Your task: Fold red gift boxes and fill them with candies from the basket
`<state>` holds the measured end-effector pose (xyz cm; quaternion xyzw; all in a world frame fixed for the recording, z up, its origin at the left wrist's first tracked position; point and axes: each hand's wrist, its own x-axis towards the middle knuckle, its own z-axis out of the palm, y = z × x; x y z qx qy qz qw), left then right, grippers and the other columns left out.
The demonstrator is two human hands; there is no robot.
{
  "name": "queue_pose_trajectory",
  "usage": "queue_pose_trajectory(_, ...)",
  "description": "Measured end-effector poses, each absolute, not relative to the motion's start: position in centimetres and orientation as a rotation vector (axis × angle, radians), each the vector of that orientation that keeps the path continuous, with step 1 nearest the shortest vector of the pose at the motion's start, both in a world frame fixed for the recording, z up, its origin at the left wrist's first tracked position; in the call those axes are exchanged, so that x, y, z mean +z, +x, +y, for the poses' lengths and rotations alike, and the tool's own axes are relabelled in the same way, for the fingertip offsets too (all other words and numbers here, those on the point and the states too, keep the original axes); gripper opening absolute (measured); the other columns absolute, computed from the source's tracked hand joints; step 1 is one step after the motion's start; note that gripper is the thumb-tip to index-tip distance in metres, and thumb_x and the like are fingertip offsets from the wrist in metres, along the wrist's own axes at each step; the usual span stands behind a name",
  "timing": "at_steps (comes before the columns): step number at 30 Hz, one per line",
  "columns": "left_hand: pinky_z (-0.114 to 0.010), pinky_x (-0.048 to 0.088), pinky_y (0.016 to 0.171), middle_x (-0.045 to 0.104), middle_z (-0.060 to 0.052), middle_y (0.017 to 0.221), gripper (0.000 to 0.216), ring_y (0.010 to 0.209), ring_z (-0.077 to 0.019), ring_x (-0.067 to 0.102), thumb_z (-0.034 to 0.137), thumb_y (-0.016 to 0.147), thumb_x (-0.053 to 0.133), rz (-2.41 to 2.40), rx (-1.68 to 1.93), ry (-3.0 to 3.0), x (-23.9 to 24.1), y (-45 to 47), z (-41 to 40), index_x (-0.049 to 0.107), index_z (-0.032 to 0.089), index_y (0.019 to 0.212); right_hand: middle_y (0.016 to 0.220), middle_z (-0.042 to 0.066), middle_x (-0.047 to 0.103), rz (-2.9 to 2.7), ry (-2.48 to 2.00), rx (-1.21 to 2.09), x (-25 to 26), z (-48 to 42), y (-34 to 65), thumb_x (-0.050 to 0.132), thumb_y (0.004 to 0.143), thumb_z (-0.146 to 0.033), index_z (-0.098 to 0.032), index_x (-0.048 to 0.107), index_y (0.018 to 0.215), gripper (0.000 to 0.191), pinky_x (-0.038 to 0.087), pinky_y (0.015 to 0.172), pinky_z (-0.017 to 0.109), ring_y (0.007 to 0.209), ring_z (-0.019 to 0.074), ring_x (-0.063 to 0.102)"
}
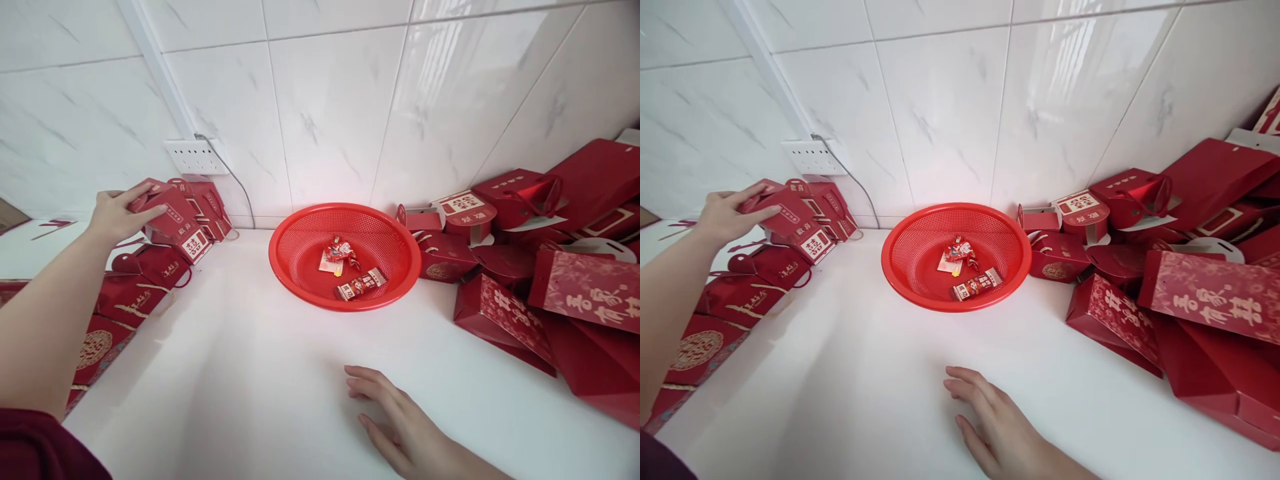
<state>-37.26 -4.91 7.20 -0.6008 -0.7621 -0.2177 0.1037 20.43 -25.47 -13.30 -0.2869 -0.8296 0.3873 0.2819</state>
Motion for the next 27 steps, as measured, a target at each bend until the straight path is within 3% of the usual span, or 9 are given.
queue_pose_trajectory(3,-0.046,0.029,0.12,0.033,-0.007,0.142,0.098,0.132,-0.0229,0.037,0.08,0.076,0.058,-2.435,-0.748,-1.549,6.7,-36.5,-4.3,0.043,0.012,0.146,0.146,0.015,0.044,-2.212,-0.782,1.052,-13.2,-25.5,20.4,0.042,0.095,-0.011,-0.031,0.033,0.141,0.051,0.062,0.087,0.033,0.112,0.0192,0.066)
queue_pose_trajectory(8,-0.049,0.03,0.117,0.028,-0.006,0.143,0.102,0.127,-0.0227,0.038,0.085,0.074,0.053,-2.511,-0.656,-1.497,6.0,-37.1,-3.3,0.038,0.017,0.149,0.146,0.013,0.044,-2.219,-0.779,1.097,-13.2,-25.4,20.5,0.042,0.095,-0.01,-0.032,0.031,0.143,0.054,0.064,0.08,0.029,0.111,0.0179,0.066)
queue_pose_trajectory(12,-0.043,0.029,0.117,0.025,-0.004,0.145,0.102,0.119,-0.0201,0.042,0.082,0.073,0.057,-2.516,-0.617,-1.501,6.1,-36.7,-3.1,0.037,0.019,0.151,0.146,0.014,0.044,-2.213,-0.784,1.1,-13.2,-25.4,20.6,0.042,0.095,-0.011,-0.032,0.032,0.143,0.054,0.063,0.082,0.03,0.111,0.0181,0.065)
queue_pose_trajectory(18,-0.057,0.024,0.111,0.019,-0.011,0.152,0.098,0.129,-0.037,0.036,0.074,0.072,0.065,-2.572,-0.454,-1.47,6.4,-33.5,-2.4,0.039,0.02,0.15,0.145,0.014,0.044,-2.207,-0.776,1.105,-13.1,-25.3,20.5,0.043,0.094,-0.011,-0.032,0.032,0.143,0.054,0.063,0.083,0.032,0.109,0.0188,0.066)
queue_pose_trajectory(21,-0.057,0.024,0.111,0.019,-0.013,0.152,0.104,0.131,-0.0395,0.034,0.072,0.069,0.069,-2.667,-0.487,-1.477,6.0,-32.7,-2.2,0.038,0.017,0.15,0.145,0.013,0.044,-2.206,-0.782,1.106,-13.2,-25.3,20.6,0.043,0.094,-0.01,-0.032,0.032,0.143,0.054,0.063,0.084,0.032,0.108,0.0182,0.066)
queue_pose_trajectory(27,-0.057,0.024,0.112,0.014,-0.013,0.153,0.093,0.134,-0.043,0.032,0.075,0.082,0.052,-2.476,-0.641,-1.519,4.4,-33.2,-2.3,0.032,0.019,0.153,0.145,0.013,0.044,-2.205,-0.785,1.129,-13.2,-25.2,20.6,0.044,0.094,-0.01,-0.033,0.032,0.143,0.055,0.063,0.084,0.032,0.108,0.0183,0.066)
